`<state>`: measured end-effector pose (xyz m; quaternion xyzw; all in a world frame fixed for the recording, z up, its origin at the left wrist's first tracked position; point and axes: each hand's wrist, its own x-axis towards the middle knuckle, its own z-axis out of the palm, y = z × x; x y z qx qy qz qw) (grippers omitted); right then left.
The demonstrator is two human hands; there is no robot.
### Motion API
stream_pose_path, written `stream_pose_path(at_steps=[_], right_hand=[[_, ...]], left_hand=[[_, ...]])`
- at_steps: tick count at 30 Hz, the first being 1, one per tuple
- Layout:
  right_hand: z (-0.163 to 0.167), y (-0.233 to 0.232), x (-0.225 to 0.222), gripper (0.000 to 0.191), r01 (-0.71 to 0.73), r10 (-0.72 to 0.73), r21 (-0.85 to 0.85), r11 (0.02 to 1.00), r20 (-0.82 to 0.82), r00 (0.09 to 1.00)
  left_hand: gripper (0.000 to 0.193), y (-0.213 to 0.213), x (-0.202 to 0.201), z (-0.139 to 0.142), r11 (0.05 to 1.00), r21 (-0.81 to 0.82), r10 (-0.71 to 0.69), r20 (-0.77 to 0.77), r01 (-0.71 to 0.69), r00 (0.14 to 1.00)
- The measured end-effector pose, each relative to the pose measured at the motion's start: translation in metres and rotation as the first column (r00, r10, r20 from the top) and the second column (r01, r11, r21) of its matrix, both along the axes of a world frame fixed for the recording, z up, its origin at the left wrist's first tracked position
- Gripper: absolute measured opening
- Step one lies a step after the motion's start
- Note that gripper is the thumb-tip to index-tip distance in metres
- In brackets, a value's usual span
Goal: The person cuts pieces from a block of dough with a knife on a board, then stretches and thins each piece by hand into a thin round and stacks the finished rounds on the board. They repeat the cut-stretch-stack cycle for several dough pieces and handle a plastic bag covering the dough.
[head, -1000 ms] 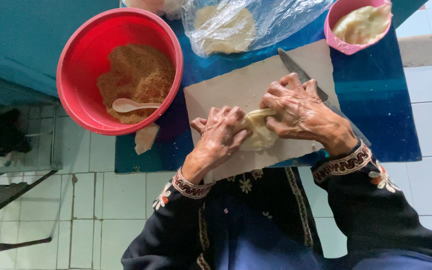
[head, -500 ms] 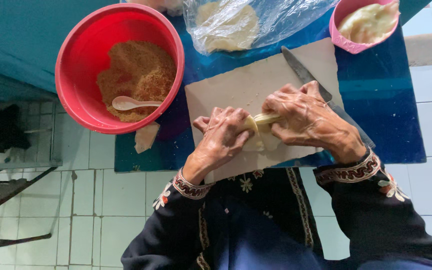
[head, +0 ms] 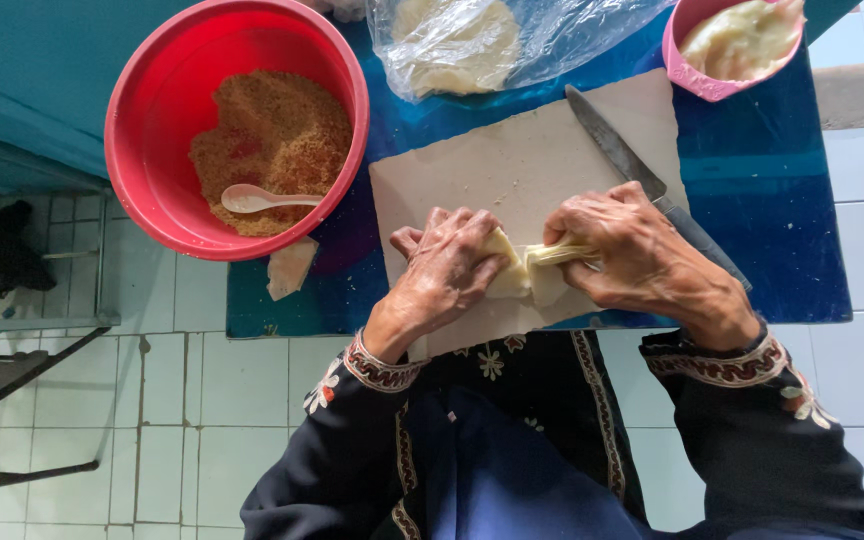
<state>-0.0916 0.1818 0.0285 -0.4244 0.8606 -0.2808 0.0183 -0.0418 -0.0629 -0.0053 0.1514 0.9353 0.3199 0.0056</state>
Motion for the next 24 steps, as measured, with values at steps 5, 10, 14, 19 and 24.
stream_pose_path(at_steps=[5,10,14,19,24], right_hand=[[0.008,0.016,0.005,0.035,0.1,-0.092,-0.099,0.99,0.087,0.992],[0.029,0.03,0.022,0.049,0.193,-0.195,-0.15,0.97,-0.002,0.981],[0.031,0.012,0.039,0.042,0.178,-0.095,-0.324,0.929,0.257,0.962],[-0.008,-0.051,0.051,0.032,0.323,-0.015,-0.529,0.785,0.506,0.863],[-0.03,-0.069,0.053,0.031,0.487,-0.357,-0.414,0.769,0.354,0.865]], left_hand=[[0.029,-0.003,0.002,0.008,0.998,0.064,-0.019,-0.008,0.019,1.0],[0.04,-0.003,-0.002,0.014,0.956,0.294,-0.01,0.034,0.0,0.999],[0.045,-0.004,-0.001,0.018,0.915,0.401,0.014,0.086,-0.048,0.996],[0.049,-0.01,-0.005,0.02,0.869,0.466,0.036,0.28,-0.169,0.959],[0.046,-0.019,-0.006,0.015,0.821,0.542,-0.008,0.328,-0.182,0.945]])
